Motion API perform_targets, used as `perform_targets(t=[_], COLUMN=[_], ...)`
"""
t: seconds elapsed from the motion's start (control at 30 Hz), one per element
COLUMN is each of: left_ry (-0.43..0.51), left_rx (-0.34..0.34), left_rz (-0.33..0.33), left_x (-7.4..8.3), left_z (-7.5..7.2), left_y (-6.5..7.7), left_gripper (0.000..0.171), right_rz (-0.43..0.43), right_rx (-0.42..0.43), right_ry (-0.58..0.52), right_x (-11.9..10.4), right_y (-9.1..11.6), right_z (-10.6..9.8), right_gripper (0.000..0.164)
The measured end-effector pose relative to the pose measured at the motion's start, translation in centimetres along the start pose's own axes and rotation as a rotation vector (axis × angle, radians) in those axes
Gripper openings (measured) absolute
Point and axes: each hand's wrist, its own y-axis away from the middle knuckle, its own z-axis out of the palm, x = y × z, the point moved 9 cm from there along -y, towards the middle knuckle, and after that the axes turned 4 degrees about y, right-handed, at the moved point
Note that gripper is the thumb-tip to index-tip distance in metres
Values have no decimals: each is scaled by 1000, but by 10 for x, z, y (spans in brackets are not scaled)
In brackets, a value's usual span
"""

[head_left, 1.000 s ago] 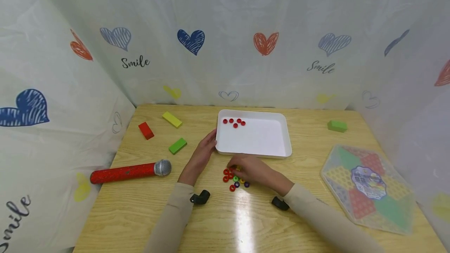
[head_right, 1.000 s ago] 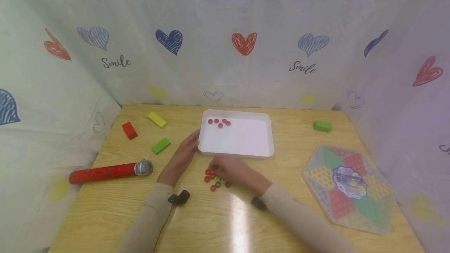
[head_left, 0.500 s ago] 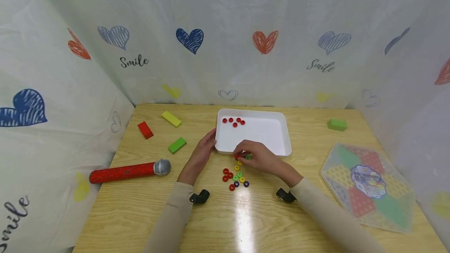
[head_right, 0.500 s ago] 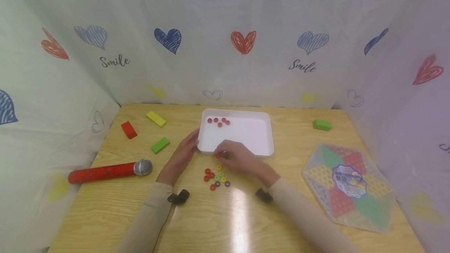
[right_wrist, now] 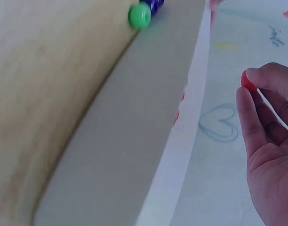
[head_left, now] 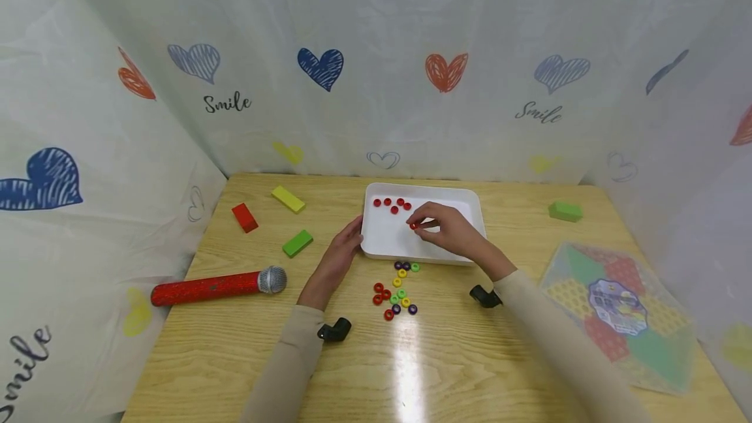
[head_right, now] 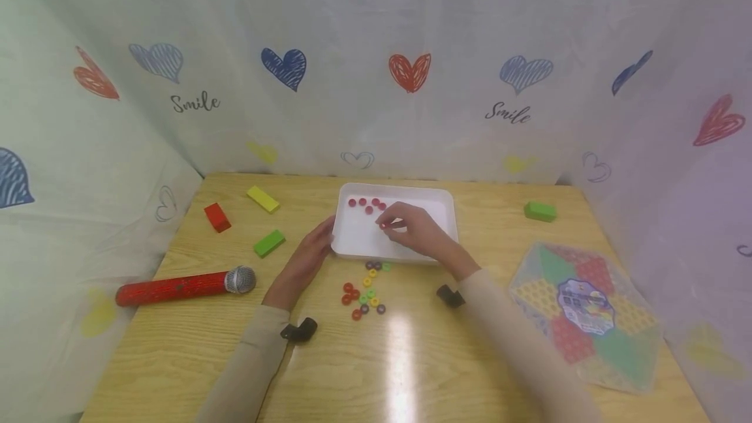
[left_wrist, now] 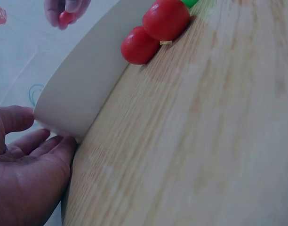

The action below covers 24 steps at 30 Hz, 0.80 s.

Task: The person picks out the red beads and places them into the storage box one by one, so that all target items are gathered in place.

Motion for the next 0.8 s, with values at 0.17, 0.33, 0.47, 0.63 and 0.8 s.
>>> perform_targets(t=[0.17,0.33,0.47,0.63,0.8], left_ry=[8,14,9,13,21], left_rx=[-13,0,3,2,11], left_rz=[25,18,17,11,-3], left_x=[3,4,4,3,0], left_z=[2,1,0,0,-1], left_y=[1,1,0,0,0], left_gripper=[51,50,50,51,51], right_rz=[58,93,138,209,265], right_rx=[-22,-22,-23,-46,-78], right_ry=[29,36,27,48,80], right_x=[21,37,49,68,89], right_y=[-14,-28,-41,-51,-54], right_z=[-12,-26,-34,-32,-19], right_gripper=[25,25,25,24,22])
